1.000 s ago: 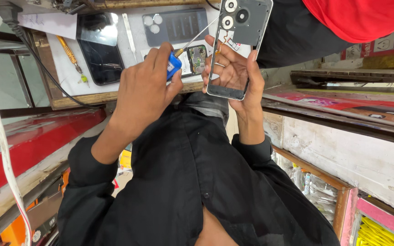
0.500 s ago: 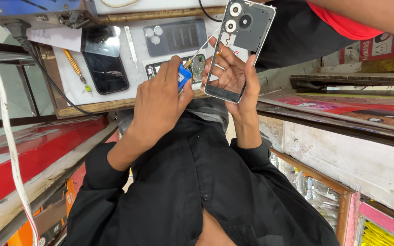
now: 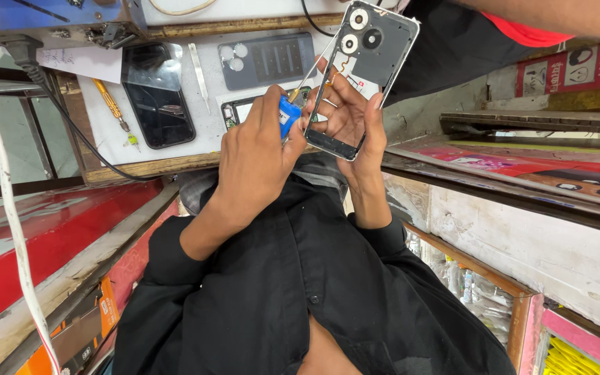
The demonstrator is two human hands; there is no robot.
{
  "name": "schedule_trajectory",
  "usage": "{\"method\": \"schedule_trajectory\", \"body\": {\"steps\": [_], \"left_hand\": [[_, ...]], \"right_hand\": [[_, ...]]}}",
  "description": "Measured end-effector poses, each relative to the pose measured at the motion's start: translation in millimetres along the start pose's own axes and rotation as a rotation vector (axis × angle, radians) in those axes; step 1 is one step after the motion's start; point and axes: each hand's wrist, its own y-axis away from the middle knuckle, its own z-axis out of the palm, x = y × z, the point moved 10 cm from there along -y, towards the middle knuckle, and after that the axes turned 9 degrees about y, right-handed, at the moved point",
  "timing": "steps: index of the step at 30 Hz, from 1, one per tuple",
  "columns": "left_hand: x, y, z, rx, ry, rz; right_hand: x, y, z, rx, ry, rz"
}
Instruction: The person uses a blue screwdriver to remove screws from a smartphone back cover and internal metal shield. They lift and set aside the back cover and shield, then continue unscrewing components from the phone frame.
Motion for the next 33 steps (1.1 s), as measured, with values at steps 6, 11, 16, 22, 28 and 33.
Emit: {"method": "schedule_trajectory", "body": {"steps": [6, 11, 16, 22, 28, 33], "left_hand": [[-8.1, -6.6, -15.6, 0.13, 0.018, 0.026], [-12.1, 3.4, -34.1, 0.129, 0.301, 0.071], [-20.2, 3.6, -28.5, 0.002, 0.392, -0.004], [-14.8, 10.0, -13.6, -0.147, 0.388, 0.061], [-12.8, 14.6, -19.9, -0.183, 0.29, 0.092], [-13.8, 18.8, -22.4, -0.233, 0.05, 0.084]], "right_hand": [[-17.0, 7.5, 8.0, -0.076, 0.049, -0.101], [-17.9, 5.8, -7.7, -0.033, -0.022, -0.036], [-2.0, -4.8, -25.9, 0.062, 0.19, 0.06], [-3.1, -0.7, -36.3, 0.225, 0.34, -0.038], [-40.1, -1.9, -30.6, 0.156, 0.668, -0.205], [-41.0, -2.3, -23.6, 0.074, 0.862, -0.063]]}}
